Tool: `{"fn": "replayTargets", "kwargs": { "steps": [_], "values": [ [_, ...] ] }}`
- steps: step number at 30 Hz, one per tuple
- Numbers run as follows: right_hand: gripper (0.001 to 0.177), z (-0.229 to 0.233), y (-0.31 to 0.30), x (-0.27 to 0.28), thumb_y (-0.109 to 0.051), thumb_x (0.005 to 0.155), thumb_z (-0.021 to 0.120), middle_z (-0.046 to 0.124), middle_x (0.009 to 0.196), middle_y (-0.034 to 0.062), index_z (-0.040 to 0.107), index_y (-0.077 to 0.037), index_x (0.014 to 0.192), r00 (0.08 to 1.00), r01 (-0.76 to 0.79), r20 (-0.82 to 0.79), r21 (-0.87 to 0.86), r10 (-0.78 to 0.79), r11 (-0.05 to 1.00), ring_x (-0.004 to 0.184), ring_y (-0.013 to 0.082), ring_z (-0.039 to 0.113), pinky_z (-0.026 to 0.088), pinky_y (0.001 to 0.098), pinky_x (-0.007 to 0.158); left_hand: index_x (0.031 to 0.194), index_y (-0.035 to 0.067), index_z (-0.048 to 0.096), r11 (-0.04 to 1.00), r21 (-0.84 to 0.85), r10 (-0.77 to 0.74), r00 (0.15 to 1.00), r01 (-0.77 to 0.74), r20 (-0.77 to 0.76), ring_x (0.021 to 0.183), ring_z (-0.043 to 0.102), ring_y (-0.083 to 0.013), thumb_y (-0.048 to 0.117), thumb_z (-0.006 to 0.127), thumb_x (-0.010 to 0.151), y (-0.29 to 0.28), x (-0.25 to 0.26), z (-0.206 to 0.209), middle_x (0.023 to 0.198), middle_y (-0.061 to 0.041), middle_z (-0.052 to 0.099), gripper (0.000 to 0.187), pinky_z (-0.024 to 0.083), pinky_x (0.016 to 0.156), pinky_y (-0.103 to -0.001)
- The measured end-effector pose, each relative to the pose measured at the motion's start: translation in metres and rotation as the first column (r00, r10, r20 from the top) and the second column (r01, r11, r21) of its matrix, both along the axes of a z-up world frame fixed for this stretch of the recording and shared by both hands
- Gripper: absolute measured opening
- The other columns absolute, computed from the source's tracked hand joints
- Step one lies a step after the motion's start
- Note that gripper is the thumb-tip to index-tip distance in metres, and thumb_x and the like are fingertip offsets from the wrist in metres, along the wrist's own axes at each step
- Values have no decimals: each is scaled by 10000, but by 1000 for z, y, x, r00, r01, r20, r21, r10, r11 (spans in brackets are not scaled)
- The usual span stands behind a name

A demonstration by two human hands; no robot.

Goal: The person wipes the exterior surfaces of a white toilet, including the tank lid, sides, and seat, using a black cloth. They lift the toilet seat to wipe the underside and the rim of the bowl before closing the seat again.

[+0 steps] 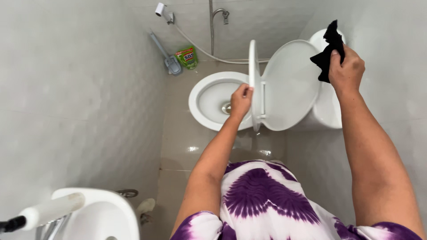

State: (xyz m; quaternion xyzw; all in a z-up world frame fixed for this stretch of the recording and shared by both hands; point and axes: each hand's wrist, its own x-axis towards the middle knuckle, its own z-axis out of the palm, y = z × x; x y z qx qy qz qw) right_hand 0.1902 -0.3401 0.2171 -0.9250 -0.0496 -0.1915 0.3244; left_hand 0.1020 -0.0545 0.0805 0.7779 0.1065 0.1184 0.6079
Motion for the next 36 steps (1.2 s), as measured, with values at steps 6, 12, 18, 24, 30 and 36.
{"fn": "replayTargets", "kwargs": {
  "steps": [6, 12, 18, 24, 30, 36],
  "values": [
    [333, 15, -42, 14, -135, 1022, 594, 729, 1057, 241, 726, 12, 1291, 999, -9, 52, 12, 8, 1000, 947, 391, 704, 545, 467, 852, 978, 85, 684, 967, 156, -172, 968, 201, -183, 738, 685, -283, 313, 645, 974, -101, 23, 43, 786, -95, 707, 232, 531, 703, -415],
    [327, 13, -63, 22, -154, 1029, 597, 729, 1061, 236, 717, 9, 1286, 999, -14, 45, 41, 12, 999, 950, 387, 704, 546, 463, 848, 963, 101, 700, 944, 198, -225, 953, 265, -202, 790, 716, -298, 295, 644, 955, -160, 32, 52, 793, -88, 740, 202, 539, 747, -436],
    [340, 3, -70, 21, -178, 1036, 589, 725, 1035, 219, 702, 0, 1304, 1000, 0, -23, 56, 1, 998, 933, 373, 703, 543, 454, 834, 994, 91, 707, 937, 191, -238, 935, 293, -264, 828, 721, -300, 313, 638, 962, -178, 35, 55, 824, -102, 750, 235, 543, 782, -438],
    [339, 13, -49, 17, -178, 1030, 582, 724, 1027, 206, 710, -2, 1290, 996, 7, -88, 71, -1, 997, 935, 359, 700, 543, 455, 837, 1039, 94, 741, 918, 151, -302, 895, 366, -329, 880, 725, -315, 387, 592, 999, -147, 27, 64, 905, -128, 761, 331, 550, 814, -442],
    [415, 2, 14, 11, -137, 950, 689, 672, 1303, 248, 661, 52, 1319, 939, -178, 240, -275, 247, 945, 1078, 411, 664, 553, 461, 950, 1127, 104, 750, 926, 225, -257, 942, 304, -215, 985, 713, -323, 359, 600, 980, -64, 15, 49, 1069, -126, 761, 331, 546, 875, -430],
    [457, -37, 54, -12, -220, 968, 611, 559, 1501, 134, 652, -41, 1387, 968, -221, -170, -924, 183, 311, 1381, 278, 526, 422, 409, 1064, 1140, 88, 745, 927, 263, -220, 956, 267, -195, 1001, 717, -316, 330, 625, 979, 23, 0, 33, 1110, -119, 758, 314, 551, 892, -426]
  ]
}}
